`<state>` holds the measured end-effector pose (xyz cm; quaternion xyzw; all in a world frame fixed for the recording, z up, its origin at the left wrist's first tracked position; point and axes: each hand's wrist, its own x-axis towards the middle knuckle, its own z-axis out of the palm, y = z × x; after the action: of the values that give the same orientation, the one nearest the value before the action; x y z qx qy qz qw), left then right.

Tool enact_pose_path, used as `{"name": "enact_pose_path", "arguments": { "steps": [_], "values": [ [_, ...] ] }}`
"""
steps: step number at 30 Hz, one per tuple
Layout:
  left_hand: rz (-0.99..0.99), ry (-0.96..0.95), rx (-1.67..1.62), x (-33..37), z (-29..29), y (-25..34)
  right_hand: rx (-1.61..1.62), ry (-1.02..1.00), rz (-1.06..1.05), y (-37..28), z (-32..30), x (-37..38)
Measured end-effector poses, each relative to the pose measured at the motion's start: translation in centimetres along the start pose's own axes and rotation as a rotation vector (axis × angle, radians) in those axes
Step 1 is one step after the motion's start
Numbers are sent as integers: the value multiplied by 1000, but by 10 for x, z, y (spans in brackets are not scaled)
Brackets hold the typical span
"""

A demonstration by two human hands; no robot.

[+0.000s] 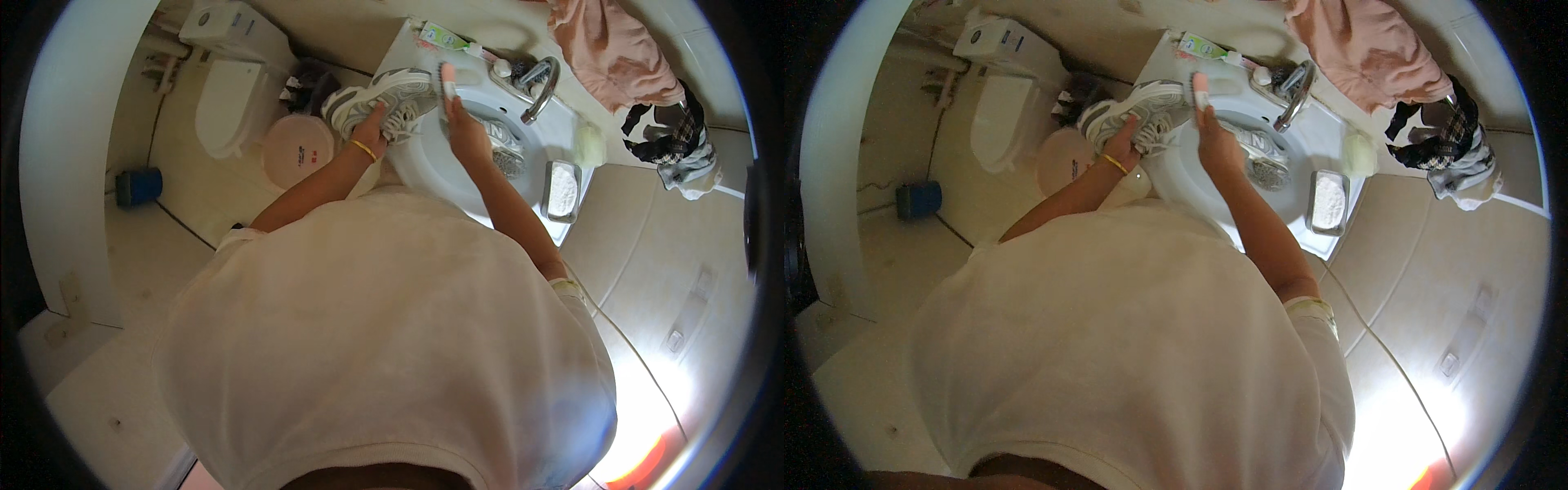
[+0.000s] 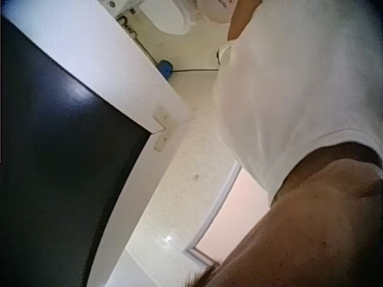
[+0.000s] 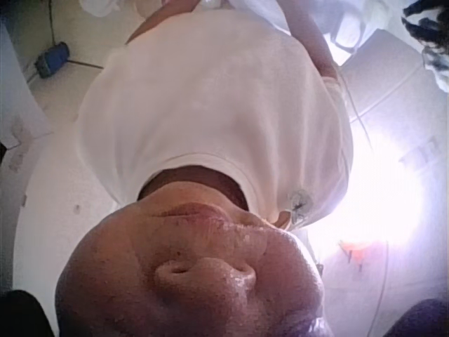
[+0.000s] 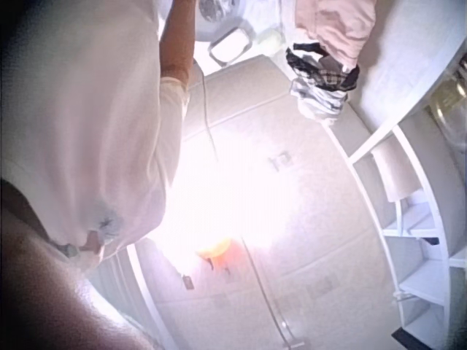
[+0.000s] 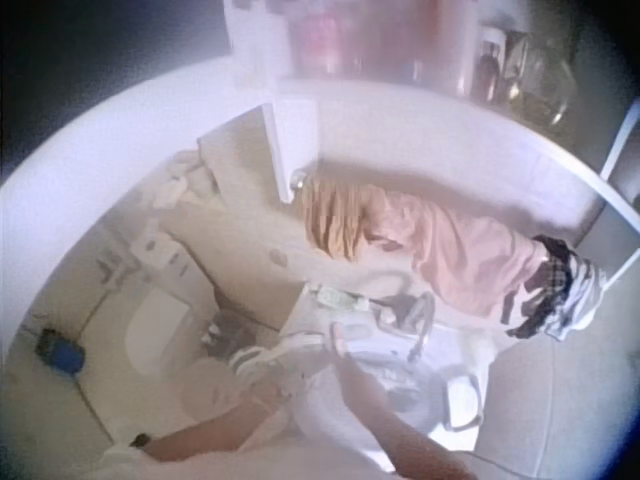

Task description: The person cleans sneakers by scrubbing the shoes with a brush over a bathroom sink.

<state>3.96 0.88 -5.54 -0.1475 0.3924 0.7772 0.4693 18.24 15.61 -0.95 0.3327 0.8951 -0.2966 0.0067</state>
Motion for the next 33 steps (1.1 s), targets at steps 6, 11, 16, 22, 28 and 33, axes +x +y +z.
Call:
{"name": "enact_pose_path", "arguments": {
  "steps": [6, 11, 16, 22, 28, 33],
  "values": [
    [14, 344, 1016, -14, 2, -12, 37, 46, 5, -22, -10, 12],
    [212, -472, 1366, -74, 12, 10, 64, 20, 74, -12, -21, -2],
    [687, -129, 1841, -60, 74, 48, 132, 88, 83, 2, -3, -9],
    [707, -86, 1948, 17, 63, 38, 239, 172, -45, 13, 15, 13],
    [678, 271, 1810, 29, 54, 35, 103, -30, -233, -43, 6, 5],
    [510, 117, 1828, 18, 72, 41, -43, -124, -83, -59, -9, -3]
  ]
}}
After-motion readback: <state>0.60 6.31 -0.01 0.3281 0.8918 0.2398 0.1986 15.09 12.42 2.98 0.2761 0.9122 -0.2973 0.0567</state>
